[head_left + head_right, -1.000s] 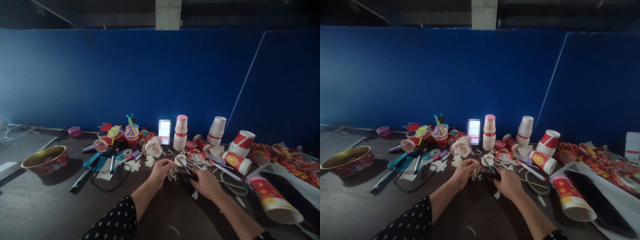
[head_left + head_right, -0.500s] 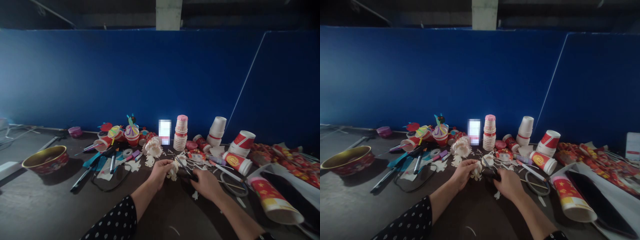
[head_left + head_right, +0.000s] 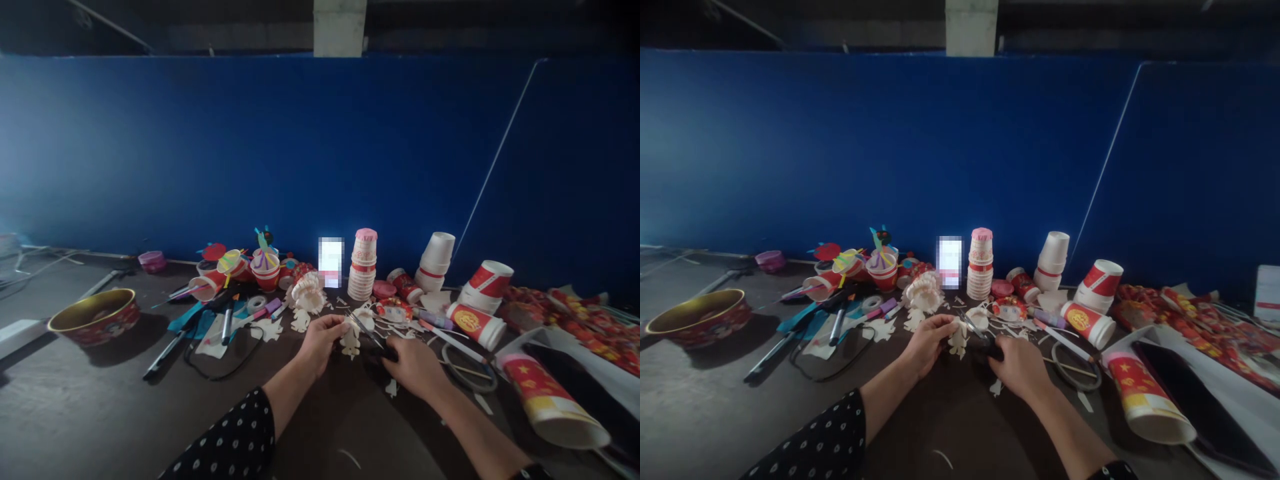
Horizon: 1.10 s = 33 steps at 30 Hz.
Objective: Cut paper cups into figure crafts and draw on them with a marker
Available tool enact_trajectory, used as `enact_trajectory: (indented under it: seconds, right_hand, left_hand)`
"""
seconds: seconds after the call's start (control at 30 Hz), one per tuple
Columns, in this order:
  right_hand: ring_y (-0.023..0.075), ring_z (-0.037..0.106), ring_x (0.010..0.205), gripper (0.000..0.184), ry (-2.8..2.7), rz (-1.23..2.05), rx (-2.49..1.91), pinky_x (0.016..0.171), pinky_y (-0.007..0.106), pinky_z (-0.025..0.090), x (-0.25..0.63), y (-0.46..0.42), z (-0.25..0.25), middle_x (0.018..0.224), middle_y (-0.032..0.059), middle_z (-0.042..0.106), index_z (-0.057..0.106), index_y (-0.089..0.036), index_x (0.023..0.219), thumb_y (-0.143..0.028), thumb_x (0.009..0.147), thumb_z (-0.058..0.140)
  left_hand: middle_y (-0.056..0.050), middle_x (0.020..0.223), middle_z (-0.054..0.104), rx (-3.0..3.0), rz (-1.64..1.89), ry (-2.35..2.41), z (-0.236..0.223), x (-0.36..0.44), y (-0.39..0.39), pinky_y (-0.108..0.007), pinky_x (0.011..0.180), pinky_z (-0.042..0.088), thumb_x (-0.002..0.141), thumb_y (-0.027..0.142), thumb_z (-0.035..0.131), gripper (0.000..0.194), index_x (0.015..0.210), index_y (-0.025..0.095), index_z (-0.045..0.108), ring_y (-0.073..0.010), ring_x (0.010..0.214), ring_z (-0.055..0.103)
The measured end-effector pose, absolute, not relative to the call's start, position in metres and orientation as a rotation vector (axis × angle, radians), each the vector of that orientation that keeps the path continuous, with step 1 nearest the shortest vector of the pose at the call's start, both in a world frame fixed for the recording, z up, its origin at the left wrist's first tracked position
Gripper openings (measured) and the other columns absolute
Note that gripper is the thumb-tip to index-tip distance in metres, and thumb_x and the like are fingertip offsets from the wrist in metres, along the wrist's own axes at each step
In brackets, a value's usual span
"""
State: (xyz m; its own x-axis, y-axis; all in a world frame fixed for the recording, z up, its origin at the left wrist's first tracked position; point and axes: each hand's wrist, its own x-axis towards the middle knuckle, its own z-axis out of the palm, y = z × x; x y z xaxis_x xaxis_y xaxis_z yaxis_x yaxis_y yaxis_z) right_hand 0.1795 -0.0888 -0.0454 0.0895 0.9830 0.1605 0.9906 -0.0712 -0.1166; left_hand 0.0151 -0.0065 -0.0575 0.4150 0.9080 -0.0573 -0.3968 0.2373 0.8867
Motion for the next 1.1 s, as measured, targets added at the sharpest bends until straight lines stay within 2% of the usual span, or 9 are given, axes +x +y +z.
enact_trajectory:
  seconds: [0.3,0.5,0.8,1.1]
  right_hand:
    - [0.0221,0.062,0.075,0.021,-2.05,-0.137,-2.203,0.06,0.027,0.037,0.178,-0.091,-0.04,0.077,0.0067,0.068,0.06,-0.02,0.079,-0.038,0.074,0.051]
    - [0.0242,0.063,0.077,0.022,-2.075,-0.161,-2.196,0.06,0.028,0.038,0.176,-0.092,-0.037,0.078,0.007,0.068,0.06,-0.019,0.081,-0.039,0.071,0.056]
    - [0.024,0.062,0.077,0.02,-2.066,-0.134,-2.201,0.061,0.028,0.037,0.175,-0.094,-0.034,0.079,0.0079,0.068,0.059,-0.019,0.081,-0.035,0.07,0.057]
    - [0.0215,0.062,0.071,0.019,-2.071,-0.197,-2.177,0.056,0.026,0.035,0.177,-0.093,-0.039,0.073,0.0059,0.067,0.058,-0.019,0.077,-0.036,0.071,0.055]
  left_hand:
    - [0.0,0.051,0.056,0.96,0.996,0.702,-0.062,0.016,-0.005,-0.018,0.042,0.034,0.053,0.03,0.074,0.027,0.067,0.011,0.061,-0.0061,0.043,0.046]
    - [0.003,0.045,0.05,1.003,1.007,0.712,-0.063,0.016,-0.004,-0.017,0.041,0.031,0.052,0.029,0.074,0.025,0.061,0.01,0.06,-0.004,0.04,0.041]
    - [0.0,0.054,0.059,0.95,0.982,0.682,-0.056,0.014,-0.008,-0.018,0.044,0.036,0.047,0.017,0.074,0.026,0.069,0.01,0.062,-0.0068,0.044,0.049]
    - [0.001,0.046,0.056,0.978,0.983,0.684,-0.058,0.015,-0.006,-0.018,0.04,0.033,0.049,0.023,0.074,0.025,0.059,0.012,0.054,-0.0084,0.042,0.05]
